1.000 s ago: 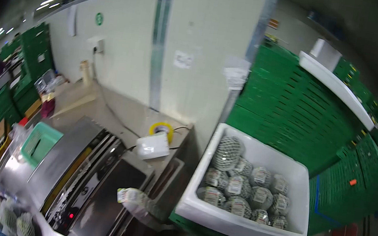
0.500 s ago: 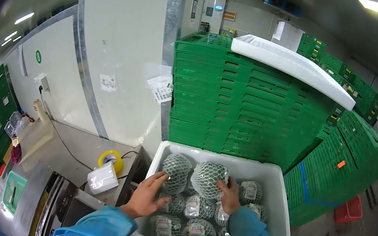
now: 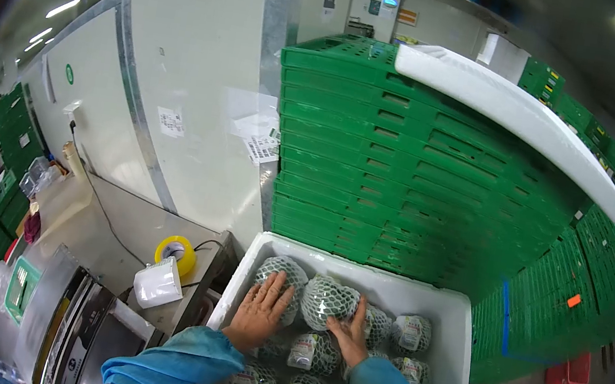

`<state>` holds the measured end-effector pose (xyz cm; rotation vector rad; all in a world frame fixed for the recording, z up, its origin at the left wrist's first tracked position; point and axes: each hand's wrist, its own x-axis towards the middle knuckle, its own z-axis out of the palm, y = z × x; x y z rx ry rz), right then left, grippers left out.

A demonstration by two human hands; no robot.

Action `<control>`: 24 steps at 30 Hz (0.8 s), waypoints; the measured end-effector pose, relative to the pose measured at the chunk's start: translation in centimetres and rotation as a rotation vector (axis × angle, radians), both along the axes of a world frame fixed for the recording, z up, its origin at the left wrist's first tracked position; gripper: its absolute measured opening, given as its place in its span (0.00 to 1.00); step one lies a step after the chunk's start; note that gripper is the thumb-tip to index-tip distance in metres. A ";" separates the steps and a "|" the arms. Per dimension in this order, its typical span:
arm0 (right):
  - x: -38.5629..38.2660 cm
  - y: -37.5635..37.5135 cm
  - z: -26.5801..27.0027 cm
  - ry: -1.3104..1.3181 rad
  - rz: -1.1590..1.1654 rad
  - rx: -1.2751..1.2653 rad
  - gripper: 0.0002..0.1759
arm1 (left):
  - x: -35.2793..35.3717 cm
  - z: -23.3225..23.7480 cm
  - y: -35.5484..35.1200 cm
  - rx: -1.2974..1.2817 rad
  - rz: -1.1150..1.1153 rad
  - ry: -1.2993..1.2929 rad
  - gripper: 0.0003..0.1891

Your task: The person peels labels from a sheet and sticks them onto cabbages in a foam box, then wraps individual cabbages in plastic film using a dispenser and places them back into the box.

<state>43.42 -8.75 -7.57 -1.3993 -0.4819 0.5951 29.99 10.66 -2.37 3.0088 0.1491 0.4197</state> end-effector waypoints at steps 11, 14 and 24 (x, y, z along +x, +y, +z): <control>0.2 -0.2 1.5 -0.108 -0.136 -0.309 0.54 | -1.7 0.7 -0.4 -0.327 -0.069 -0.200 0.35; 8.8 -3.4 -7.1 -0.367 -0.113 -0.163 0.49 | -4.3 1.7 0.3 -0.379 -0.090 -0.234 0.44; -4.9 14.7 10.9 -0.888 -0.041 0.078 0.13 | -55.1 3.0 2.7 -0.251 1.210 -1.195 0.25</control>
